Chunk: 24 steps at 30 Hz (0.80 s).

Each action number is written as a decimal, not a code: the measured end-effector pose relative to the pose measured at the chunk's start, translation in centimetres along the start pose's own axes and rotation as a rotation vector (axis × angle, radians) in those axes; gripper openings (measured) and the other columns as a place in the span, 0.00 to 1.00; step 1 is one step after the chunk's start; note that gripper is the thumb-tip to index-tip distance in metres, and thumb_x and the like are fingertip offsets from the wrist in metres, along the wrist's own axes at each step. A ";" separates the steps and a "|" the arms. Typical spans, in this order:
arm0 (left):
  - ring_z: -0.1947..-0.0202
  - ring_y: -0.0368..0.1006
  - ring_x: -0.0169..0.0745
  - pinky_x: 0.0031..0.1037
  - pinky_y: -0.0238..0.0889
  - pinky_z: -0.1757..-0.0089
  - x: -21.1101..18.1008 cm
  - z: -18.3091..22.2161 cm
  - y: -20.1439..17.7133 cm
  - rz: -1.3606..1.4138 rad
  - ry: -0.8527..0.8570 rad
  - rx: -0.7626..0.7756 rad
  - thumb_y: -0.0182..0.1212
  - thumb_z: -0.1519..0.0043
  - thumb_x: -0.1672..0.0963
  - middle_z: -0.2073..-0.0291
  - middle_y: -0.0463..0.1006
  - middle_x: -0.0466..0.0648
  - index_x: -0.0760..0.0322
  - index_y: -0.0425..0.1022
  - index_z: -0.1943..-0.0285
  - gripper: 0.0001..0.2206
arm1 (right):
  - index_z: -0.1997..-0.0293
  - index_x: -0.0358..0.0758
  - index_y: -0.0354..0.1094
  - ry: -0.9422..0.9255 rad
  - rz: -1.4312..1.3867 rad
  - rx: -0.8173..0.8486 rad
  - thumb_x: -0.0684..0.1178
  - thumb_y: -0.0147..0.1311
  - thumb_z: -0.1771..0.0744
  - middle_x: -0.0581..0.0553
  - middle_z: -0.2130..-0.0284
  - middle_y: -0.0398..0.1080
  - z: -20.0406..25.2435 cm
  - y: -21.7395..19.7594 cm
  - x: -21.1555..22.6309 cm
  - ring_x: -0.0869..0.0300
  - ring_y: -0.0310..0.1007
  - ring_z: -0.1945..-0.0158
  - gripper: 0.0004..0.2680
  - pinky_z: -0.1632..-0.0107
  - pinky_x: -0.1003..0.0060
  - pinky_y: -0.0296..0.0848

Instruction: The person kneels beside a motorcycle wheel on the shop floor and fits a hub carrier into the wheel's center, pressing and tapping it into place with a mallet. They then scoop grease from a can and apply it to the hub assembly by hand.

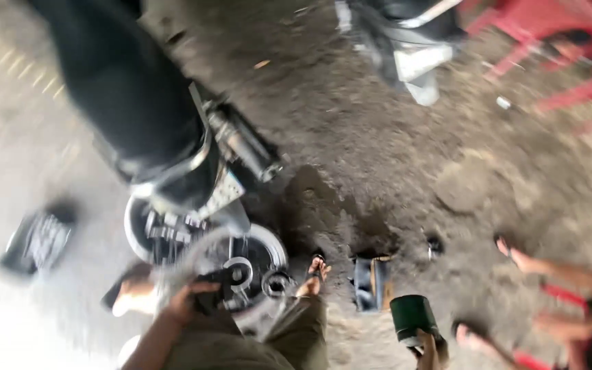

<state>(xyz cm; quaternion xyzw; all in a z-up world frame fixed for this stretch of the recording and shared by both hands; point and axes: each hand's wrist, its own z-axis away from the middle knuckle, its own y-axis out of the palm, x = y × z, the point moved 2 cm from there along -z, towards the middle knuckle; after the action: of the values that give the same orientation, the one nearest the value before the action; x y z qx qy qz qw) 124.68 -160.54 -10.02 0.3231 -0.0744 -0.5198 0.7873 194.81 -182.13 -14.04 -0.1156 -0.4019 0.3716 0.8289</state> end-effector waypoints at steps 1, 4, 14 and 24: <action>0.61 0.76 0.52 0.39 0.73 0.62 0.9 1.9 2.9 0.032 0.028 -0.034 0.67 0.47 0.58 0.58 0.82 0.56 0.75 0.71 0.39 0.26 | 0.35 0.33 0.57 -0.004 0.035 0.041 0.47 0.61 0.39 0.34 0.53 0.66 -0.9 0.5 2.3 0.43 0.73 0.55 0.26 0.57 0.43 0.80; 0.58 0.78 0.48 0.40 0.75 0.59 -0.4 7.3 11.6 0.123 0.117 -0.198 0.64 0.52 0.60 0.58 0.81 0.52 0.67 0.71 0.40 0.27 | 0.37 0.29 0.56 0.003 0.115 0.062 0.49 0.62 0.38 0.31 0.53 0.67 -2.3 3.2 7.3 0.40 0.74 0.54 0.25 0.55 0.42 0.81; 0.57 0.76 0.51 0.36 0.67 0.60 7.2 9.5 16.4 0.268 0.512 -0.177 0.66 0.51 0.57 0.54 0.79 0.57 0.68 0.72 0.38 0.28 | 0.39 0.48 0.64 -0.015 0.135 0.280 0.59 0.60 0.37 0.38 0.49 0.68 -8.4 12.5 12.0 0.45 0.71 0.53 0.21 0.53 0.40 0.72; 0.63 0.79 0.54 0.43 0.73 0.58 33.3 5.4 15.4 0.873 0.279 -0.374 0.64 0.54 0.58 0.65 0.82 0.56 0.68 0.76 0.47 0.23 | 0.32 0.49 0.52 -0.075 0.589 0.409 0.57 0.59 0.36 0.33 0.39 0.55 -12.6 19.8 14.7 0.34 0.67 0.44 0.26 0.48 0.31 0.75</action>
<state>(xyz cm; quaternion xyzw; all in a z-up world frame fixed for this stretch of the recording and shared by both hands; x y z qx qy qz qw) 149.00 -187.86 -4.08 0.1817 -0.0022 -0.0975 0.9785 199.86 -156.57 -23.41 -0.0444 -0.2985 0.6714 0.6769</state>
